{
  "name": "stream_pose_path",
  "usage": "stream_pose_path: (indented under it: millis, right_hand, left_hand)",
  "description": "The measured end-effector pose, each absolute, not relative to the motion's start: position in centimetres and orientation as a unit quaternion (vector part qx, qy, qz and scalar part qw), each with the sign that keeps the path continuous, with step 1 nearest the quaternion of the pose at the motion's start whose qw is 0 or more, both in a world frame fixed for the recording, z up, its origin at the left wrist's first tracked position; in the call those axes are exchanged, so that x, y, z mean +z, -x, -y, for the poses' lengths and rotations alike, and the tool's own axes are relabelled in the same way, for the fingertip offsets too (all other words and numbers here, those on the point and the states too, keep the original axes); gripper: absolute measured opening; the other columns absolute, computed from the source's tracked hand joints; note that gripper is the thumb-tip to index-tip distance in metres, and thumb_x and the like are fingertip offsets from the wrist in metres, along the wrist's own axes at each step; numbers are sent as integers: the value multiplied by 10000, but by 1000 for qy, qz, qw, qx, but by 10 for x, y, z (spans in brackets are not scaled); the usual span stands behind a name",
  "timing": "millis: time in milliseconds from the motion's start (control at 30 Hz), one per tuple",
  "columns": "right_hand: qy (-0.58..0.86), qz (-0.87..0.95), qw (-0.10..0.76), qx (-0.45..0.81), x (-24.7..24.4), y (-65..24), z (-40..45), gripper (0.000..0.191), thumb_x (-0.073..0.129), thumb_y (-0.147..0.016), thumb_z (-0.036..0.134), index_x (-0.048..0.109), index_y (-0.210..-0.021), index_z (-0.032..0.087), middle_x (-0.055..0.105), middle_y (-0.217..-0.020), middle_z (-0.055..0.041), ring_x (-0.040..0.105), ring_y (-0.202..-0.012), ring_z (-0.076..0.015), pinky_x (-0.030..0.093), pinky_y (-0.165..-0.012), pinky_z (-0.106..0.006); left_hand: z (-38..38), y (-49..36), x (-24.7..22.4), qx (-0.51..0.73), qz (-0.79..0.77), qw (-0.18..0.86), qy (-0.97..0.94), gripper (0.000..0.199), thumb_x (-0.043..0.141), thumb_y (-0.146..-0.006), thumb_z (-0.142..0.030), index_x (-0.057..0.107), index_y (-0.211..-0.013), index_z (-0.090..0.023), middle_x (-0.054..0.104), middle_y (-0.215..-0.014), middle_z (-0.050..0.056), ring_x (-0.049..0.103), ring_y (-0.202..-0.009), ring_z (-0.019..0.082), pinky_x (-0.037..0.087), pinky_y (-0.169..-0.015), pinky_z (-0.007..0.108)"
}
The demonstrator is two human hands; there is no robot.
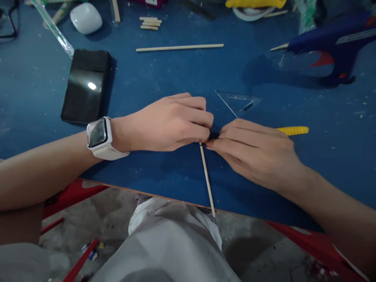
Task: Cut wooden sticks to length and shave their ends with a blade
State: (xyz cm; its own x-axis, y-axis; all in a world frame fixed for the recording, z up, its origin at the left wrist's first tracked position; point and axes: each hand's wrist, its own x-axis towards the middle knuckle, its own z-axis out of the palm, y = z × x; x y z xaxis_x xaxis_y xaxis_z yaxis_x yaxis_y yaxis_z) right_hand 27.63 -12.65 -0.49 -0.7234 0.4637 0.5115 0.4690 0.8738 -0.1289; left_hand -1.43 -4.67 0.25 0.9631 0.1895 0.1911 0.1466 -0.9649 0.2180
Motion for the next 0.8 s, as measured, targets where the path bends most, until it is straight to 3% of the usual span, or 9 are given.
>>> stream_pose_path:
  millis: [167,333,433,633,800]
  right_hand:
    - [244,931,270,-12,-6,-275,126,153,818,-1201,53,859,-1191,200,910,-1057,-48,861,-975,-219,762,-894,-363]
    - [266,934,237,-20,1,-292,126,101,905,-1201,198,906,-1260,280,965,-1153,-18,910,-1029,-271,739,-853,-440]
    - [295,927,233,14,6,-306,126,153,908,-1197,175,908,-1279,305,976,-1202,0,924,-1030,-261,717,-848,-431]
    - [277,934,224,24,7,-308,124,206,771,-1249,87,860,-1246,272,916,-1099,-6,878,-1002,-216,707,-869,-371]
    - [275,936,218,31,3,-299,119,220,759,-1266,148,877,-1186,315,893,-1047,19,847,-943,-213,694,-785,-370]
  left_hand:
    - [46,14,7,99,-94,145,-980,494,448,-1412,-266,892,-1206,-202,915,-1388,101,785,-1332,294,581,-1154,475]
    - [44,16,8,106,-76,150,-980,502,432,-1423,-272,910,-1295,-190,919,-1384,104,801,-1387,307,578,-1164,474]
    - [44,16,5,121,-68,139,-981,518,403,-1416,-253,896,-1265,-200,923,-1392,104,820,-1379,305,618,-1160,467]
    - [48,15,6,105,-83,155,-979,584,330,-1405,-231,893,-1256,-192,898,-1395,131,822,-1388,296,687,-1195,457]
    - [47,15,11,86,-83,171,-978,674,294,-1423,-289,924,-1237,-142,893,-1338,171,786,-1341,302,708,-1159,505]
